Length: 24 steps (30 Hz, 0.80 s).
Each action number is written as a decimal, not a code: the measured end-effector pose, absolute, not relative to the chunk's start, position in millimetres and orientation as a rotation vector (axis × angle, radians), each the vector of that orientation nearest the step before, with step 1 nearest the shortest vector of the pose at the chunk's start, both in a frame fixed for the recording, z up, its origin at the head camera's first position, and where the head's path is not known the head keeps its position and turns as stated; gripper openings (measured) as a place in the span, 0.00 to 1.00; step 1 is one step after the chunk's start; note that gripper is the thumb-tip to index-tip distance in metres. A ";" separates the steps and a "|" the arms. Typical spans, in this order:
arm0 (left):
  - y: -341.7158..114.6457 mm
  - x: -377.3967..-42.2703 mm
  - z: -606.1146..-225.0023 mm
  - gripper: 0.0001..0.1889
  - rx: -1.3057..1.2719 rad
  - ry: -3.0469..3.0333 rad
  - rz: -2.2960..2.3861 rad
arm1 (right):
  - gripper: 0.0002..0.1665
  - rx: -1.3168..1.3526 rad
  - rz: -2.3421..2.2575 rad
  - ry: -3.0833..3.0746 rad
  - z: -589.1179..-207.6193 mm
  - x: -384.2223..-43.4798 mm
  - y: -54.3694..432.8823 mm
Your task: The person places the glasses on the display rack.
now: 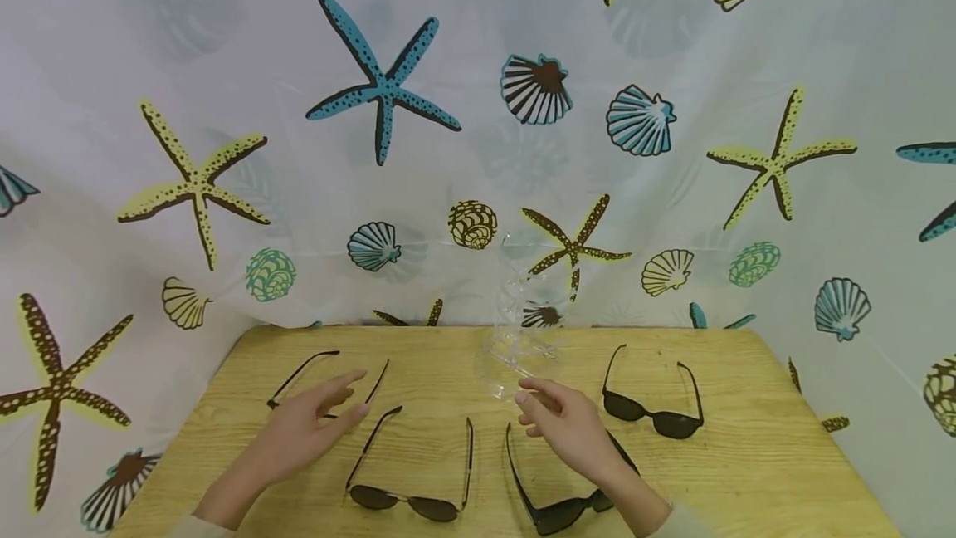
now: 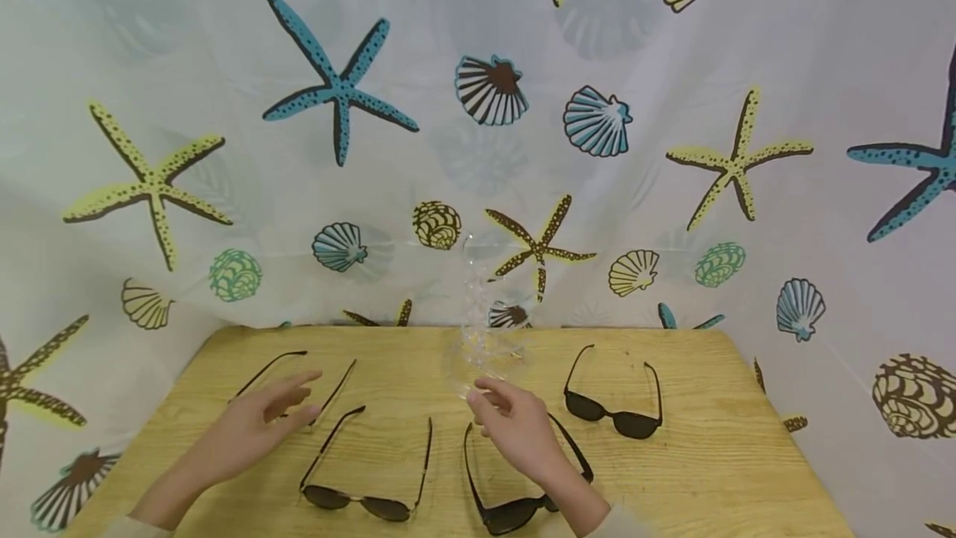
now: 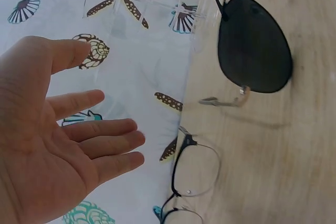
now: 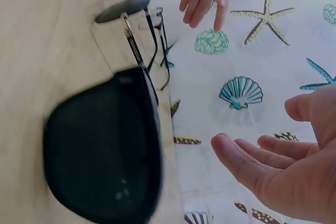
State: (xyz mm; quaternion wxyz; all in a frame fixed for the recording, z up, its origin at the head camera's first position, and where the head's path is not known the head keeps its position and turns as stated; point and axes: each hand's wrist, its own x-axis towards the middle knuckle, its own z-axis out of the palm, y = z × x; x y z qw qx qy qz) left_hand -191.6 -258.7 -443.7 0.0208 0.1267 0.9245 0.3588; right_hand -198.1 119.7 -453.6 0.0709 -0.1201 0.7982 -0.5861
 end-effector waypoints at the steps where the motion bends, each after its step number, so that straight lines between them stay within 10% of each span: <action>1: -260.6 -190.0 -446.0 0.33 0.365 2.845 1.138 | 0.33 -0.366 -1.772 2.371 -455.6 -196.0 116.8; 24: -267.6 -166.4 -491.2 0.28 0.260 2.641 1.300 | 0.26 -0.273 -1.540 2.238 -492.6 -161.2 72.0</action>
